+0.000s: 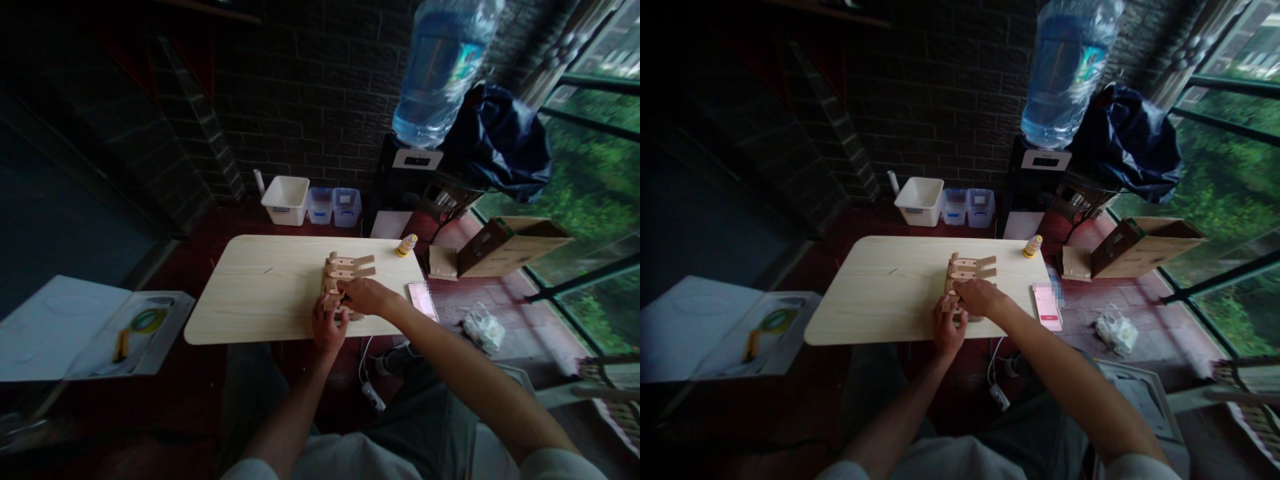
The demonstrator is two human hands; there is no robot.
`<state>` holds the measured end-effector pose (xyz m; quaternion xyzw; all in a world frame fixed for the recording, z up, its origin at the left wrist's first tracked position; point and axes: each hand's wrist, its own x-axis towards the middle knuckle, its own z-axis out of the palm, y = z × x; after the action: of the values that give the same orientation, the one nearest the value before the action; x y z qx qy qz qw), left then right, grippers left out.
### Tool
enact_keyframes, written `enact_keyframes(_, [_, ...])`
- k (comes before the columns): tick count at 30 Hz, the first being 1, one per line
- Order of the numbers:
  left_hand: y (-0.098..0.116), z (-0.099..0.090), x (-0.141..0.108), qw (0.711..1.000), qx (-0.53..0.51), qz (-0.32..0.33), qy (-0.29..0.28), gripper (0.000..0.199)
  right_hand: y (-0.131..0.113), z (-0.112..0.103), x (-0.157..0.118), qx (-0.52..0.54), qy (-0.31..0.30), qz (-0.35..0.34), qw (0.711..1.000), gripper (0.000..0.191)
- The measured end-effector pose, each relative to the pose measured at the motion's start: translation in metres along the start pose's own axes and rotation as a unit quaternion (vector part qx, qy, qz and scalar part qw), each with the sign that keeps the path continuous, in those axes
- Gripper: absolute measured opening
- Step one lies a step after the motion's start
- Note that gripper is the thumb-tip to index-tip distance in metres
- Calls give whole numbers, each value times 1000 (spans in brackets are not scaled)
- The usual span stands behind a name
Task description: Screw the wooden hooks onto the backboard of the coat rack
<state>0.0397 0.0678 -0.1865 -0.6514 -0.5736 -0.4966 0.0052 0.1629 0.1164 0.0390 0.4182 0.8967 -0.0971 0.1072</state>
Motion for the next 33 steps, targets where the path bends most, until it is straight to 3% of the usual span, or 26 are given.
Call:
enact_keyframes(12, [-1,0,-1,1000,2,-10,-22,41,-5,6,12,-33,-9,4,999,30])
enact_keyframes(24, [-1,1,-1,1000,-2,-11,-16,37,-4,-2,6,-25,-19,-5,999,29])
enact_keyframes(33, [-2,1,-1,1000,0,-3,-16,39,-7,7,11,-42,-13,3,999,29])
